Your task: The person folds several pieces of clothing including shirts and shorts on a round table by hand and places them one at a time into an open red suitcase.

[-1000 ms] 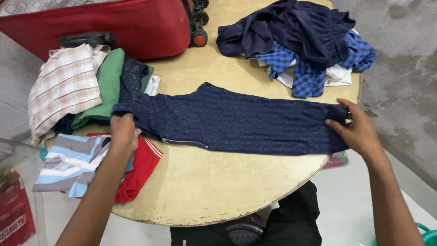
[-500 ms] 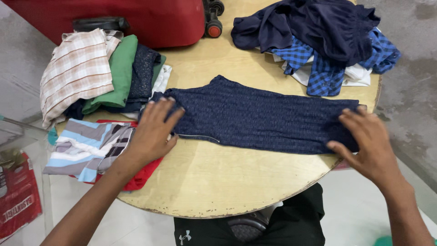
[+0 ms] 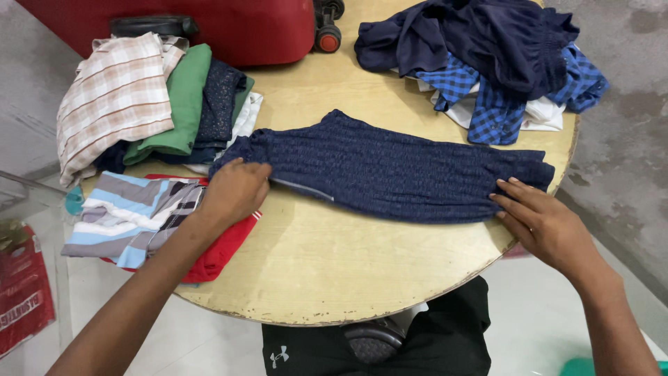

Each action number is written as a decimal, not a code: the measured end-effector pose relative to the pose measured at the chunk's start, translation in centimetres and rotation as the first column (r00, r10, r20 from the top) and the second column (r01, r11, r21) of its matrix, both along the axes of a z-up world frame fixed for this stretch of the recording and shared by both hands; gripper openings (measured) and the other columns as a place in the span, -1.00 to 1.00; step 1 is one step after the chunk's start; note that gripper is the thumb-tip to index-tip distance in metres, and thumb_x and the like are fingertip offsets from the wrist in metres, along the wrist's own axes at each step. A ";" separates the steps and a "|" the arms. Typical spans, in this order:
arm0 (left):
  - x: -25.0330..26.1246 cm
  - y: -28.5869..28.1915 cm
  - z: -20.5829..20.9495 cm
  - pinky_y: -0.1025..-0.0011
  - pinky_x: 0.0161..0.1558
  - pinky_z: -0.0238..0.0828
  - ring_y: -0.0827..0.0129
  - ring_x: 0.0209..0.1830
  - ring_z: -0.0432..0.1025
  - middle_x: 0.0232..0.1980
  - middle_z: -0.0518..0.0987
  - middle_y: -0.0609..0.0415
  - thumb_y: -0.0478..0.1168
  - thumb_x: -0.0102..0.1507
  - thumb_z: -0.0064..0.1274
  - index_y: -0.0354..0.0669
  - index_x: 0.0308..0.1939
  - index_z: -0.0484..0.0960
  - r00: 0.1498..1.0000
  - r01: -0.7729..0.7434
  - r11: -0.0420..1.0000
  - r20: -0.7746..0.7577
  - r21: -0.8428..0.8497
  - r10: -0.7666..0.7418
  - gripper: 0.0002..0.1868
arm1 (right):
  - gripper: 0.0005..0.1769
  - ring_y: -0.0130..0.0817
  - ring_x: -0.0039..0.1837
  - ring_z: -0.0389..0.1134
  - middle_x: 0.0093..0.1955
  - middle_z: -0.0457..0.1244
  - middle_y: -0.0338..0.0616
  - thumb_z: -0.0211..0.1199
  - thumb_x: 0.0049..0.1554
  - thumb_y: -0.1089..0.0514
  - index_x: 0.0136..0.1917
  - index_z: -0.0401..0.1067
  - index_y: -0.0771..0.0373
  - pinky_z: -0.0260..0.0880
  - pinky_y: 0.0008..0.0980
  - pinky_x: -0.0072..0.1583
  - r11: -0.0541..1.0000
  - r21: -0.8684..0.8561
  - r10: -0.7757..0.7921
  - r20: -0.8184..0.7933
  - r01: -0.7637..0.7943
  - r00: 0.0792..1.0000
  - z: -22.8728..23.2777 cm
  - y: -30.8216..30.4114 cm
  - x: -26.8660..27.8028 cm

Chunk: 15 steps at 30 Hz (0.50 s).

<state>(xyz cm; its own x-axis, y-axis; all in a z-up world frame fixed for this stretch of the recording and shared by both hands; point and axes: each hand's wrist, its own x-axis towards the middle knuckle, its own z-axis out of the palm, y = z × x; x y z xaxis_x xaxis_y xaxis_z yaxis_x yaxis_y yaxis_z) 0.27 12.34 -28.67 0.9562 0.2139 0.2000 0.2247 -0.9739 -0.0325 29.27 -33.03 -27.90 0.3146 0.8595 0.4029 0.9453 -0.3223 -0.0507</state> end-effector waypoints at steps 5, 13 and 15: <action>1.7 0.7 2.2 -0.04 -0.11 0.43 -0.18 -0.17 0.52 -0.18 0.62 -0.26 -0.23 0.26 0.03 -0.27 -0.11 0.59 0.962 -0.048 0.974 0.251 -0.223 0.105 -0.80 | -0.63 -0.15 0.03 0.47 0.06 0.42 0.02 0.24 0.24 0.11 0.32 0.52 0.08 0.46 -0.23 0.04 0.969 0.021 -0.229 -0.287 0.245 0.930 -0.1 -0.2 1.6; 3.5 3.4 4.3 0.19 -0.21 0.44 0.03 -0.34 0.56 -0.23 0.65 -0.21 -0.17 0.29 0.17 -0.24 0.04 0.64 0.935 -0.038 0.853 0.282 -0.520 0.213 -0.71 | -0.74 -0.25 -0.22 0.39 -0.12 0.37 0.13 0.22 0.40 0.11 0.29 0.54 0.24 0.33 -0.28 -0.14 0.892 0.280 -0.243 -0.365 0.355 0.899 -1.4 1.0 5.0; 3.6 4.4 4.5 0.24 -0.16 0.47 0.13 -0.27 0.58 -0.19 0.67 -0.19 -0.13 0.28 0.22 -0.28 0.04 0.63 0.938 0.063 0.863 0.324 -0.502 0.120 -0.66 | -0.73 -0.28 -0.19 0.40 -0.10 0.37 0.12 0.21 0.41 0.11 0.29 0.53 0.25 0.35 -0.29 -0.12 0.889 0.312 -0.212 -0.371 0.336 0.904 -1.8 1.1 5.8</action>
<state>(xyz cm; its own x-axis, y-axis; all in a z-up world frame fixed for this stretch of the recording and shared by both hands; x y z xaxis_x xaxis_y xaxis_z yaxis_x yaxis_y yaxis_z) 3.82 16.72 -24.17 0.8426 0.3978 0.3630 0.1606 -0.8290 0.5357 35.06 -31.89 -29.68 0.6799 0.5330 0.5036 0.7327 -0.4659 -0.4961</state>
